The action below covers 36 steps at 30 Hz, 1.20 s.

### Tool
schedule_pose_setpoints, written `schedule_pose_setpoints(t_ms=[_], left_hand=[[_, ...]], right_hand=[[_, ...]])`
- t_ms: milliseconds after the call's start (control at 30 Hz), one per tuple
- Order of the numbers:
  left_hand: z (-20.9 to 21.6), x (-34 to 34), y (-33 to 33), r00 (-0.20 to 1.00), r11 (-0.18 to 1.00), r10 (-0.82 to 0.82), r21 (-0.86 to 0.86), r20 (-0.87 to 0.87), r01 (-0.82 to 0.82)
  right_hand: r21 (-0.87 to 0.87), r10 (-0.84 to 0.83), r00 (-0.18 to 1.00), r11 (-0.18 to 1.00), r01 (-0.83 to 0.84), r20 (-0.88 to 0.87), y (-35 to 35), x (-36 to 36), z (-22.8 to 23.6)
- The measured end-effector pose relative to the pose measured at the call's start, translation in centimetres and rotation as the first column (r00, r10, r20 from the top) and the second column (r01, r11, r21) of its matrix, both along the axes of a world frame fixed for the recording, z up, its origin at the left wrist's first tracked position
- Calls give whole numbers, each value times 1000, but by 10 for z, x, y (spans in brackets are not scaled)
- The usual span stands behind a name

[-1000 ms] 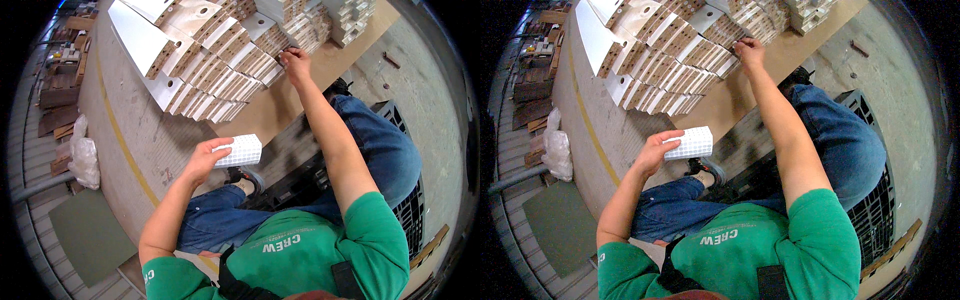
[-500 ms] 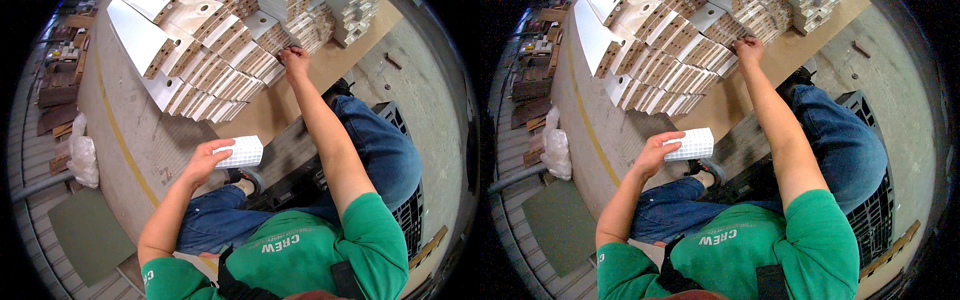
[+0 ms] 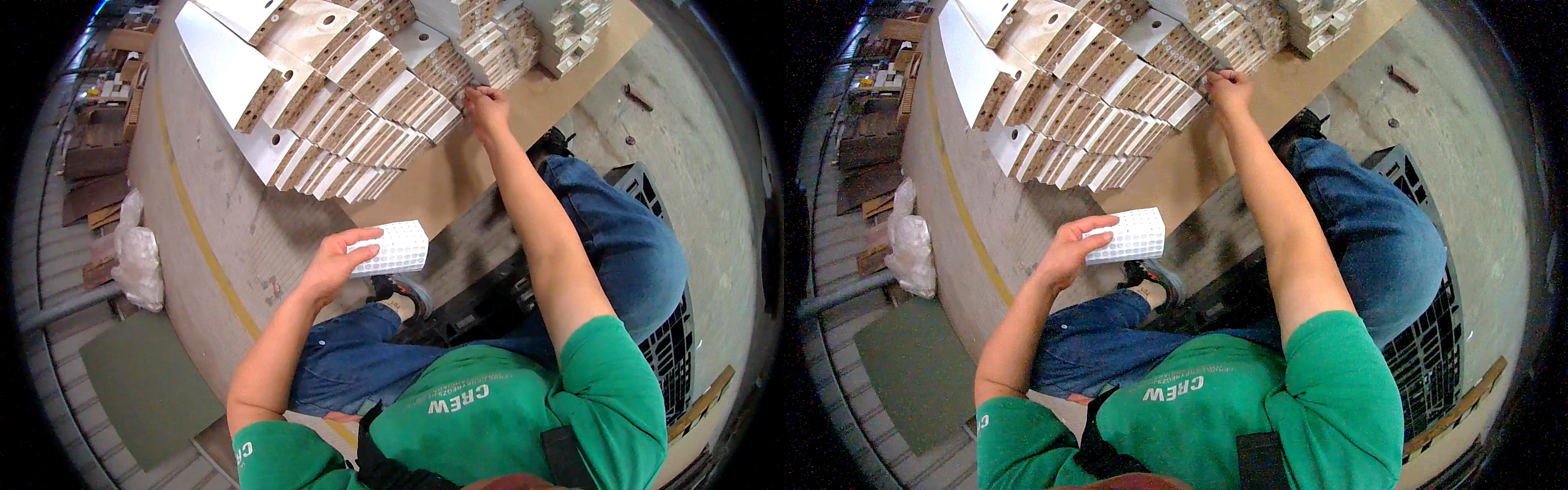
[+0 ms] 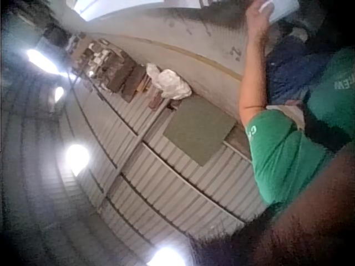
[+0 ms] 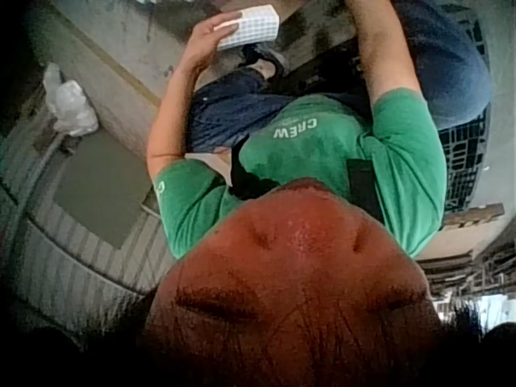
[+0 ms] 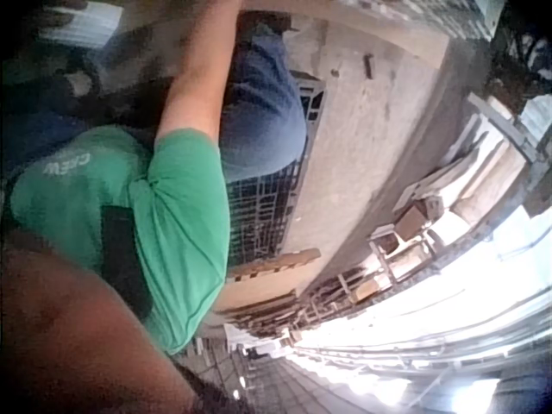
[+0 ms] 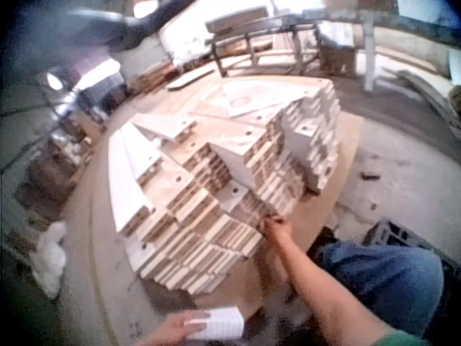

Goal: The person sits on a crate and applies small white labels to a stack of wooden boards. They peel each label from a roll and press it onto the edge of the boards, working through the stack one by one.

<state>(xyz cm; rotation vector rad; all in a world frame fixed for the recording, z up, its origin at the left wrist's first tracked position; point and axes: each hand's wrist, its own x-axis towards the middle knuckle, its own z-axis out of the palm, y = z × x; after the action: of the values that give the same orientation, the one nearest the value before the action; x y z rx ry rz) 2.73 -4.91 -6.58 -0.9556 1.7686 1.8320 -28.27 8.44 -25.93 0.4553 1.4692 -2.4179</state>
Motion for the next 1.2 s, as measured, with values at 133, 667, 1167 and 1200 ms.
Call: schedule_pose_setpoints(t_ms=[133, 667, 1167, 1200], left_hand=[[1, 2, 0, 1000, 1000, 9, 8, 2, -9], [2, 3, -3, 999, 999, -28, 15, -33, 28], [6, 5, -1, 996, 996, -76, -49, -53, 73], [9, 3, 0, 996, 997, -70, -38, -52, 68]], right_hand=[[-60, -72, 997, 996, 73, 18, -1, 12, 16], [264, -239, 968, 931, 252, -83, -25, 9, 16], [814, 446, 838, 580, -5, -313, -6, 8, 11], [852, 485, 817, 524, 16, -313, -3, 3, 11]])
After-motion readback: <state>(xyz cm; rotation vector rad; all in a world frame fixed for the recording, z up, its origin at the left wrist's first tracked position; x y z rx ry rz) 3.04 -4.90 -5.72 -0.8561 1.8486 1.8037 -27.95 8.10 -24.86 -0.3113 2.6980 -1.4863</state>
